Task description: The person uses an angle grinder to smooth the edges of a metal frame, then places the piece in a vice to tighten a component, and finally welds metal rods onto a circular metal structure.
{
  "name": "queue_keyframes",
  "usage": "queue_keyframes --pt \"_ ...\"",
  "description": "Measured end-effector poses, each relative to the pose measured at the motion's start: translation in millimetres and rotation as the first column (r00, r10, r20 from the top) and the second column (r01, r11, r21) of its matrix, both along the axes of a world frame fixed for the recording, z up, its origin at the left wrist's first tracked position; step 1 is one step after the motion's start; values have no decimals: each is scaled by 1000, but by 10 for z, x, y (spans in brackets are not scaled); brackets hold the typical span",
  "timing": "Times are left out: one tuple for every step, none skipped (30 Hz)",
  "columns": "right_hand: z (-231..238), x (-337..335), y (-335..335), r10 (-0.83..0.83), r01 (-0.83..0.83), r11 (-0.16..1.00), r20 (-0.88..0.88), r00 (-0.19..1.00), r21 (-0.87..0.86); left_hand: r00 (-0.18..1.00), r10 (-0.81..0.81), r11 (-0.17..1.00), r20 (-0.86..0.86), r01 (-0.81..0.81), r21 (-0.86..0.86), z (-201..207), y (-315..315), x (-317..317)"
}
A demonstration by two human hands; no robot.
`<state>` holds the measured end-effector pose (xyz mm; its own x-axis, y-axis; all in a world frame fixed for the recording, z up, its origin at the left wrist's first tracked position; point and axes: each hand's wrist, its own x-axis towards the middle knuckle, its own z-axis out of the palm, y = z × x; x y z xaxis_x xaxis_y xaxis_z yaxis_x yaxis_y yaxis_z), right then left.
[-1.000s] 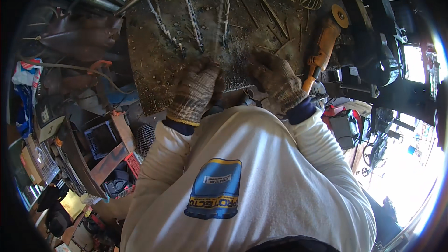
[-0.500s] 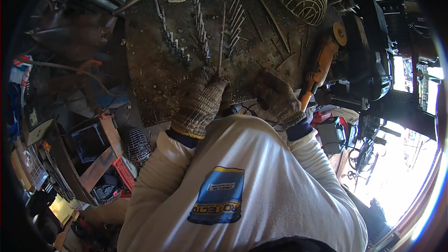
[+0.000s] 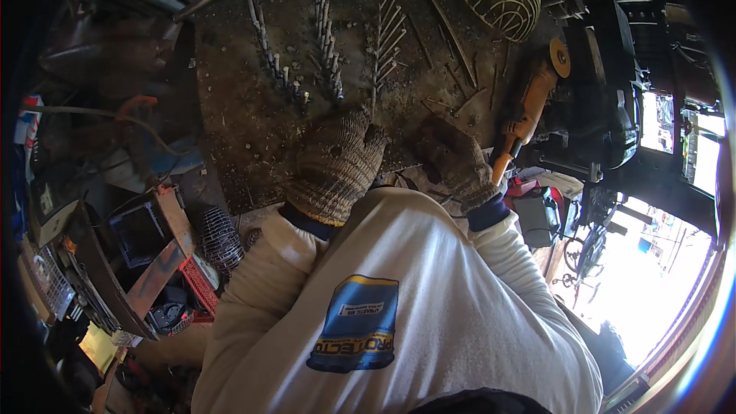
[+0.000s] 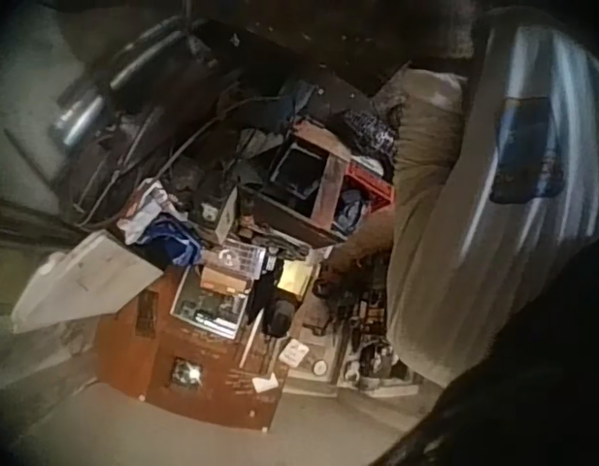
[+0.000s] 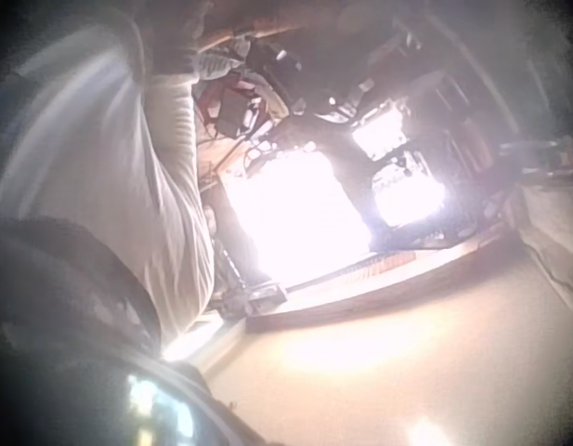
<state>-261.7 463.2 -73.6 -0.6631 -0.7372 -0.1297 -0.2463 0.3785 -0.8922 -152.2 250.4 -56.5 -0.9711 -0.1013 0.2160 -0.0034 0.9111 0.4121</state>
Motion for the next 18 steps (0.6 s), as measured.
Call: queue_keyframes --pt "20 6 1 -68 63 997 125 990 36 1000 -4 1000 4 4 5 -27 -1 1" --pt "83 11 -35 -98 89 994 188 977 59 1000 -17 999 -20 16 -42 -56 -9 13" --pt "140 16 -67 -133 115 990 249 959 84 998 -33 996 -44 29 -89 -85 -10 17" --pt "228 18 -121 -206 168 976 333 920 137 999 -32 996 -40 28 -84 -106 -7 11" --pt "275 23 -141 -281 218 957 410 868 194 999 2 999 -49 -3 -33 -119 -3 -4" --pt "246 22 -122 -284 219 955 412 866 199 998 36 999 -57 -35 18 -128 2 -10" --pt "192 12 -93 -264 207 961 396 879 183 998 36 999 -53 -35 22 -130 0 -2" --pt "162 1 -73 -246 196 966 378 893 168 997 30 999 -67 -29 15 -134 -8 -1" --pt "171 -1 -67 -249 197 965 377 892 173 996 25 1000 -81 -25 8 -143 -12 -1" --pt "187 -3 -65 -278 204 954 403 872 217 997 25 1000 -79 -24 13 -176 -4 -8" --pt "195 -7 -66 -306 208 943 427 851 259 992 61 995 -113 -51 85 -220 8 -20" --pt "192 -8 -66 -306 207 942 427 851 263 989 80 990 -127 -65 123 -234 19 -22" --pt "187 -10 -66 -292 198 945 396 870 261 985 100 984 -142 -77 161 -248 31 -24" --pt "187 -15 -68 -277 189 947 365 889 259 987 121 980 -105 -102 169 -240 42 -27" --pt "160 -17 -56 -276 187 947 365 889 261 988 141 976 -69 -127 175 -234 49 -26" --pt "113 -16 -33 -214 159 965 278 936 207 987 142 976 -68 -128 177 -234 50 -19" --pt "102 -15 -44 -153 126 980 182 971 156 990 134 981 -51 -125 152 -249 45 -13" --pt "130 -13 -54 -153 125 979 181 972 159 991 130 983 -43 -122 140 -275 38 -8"
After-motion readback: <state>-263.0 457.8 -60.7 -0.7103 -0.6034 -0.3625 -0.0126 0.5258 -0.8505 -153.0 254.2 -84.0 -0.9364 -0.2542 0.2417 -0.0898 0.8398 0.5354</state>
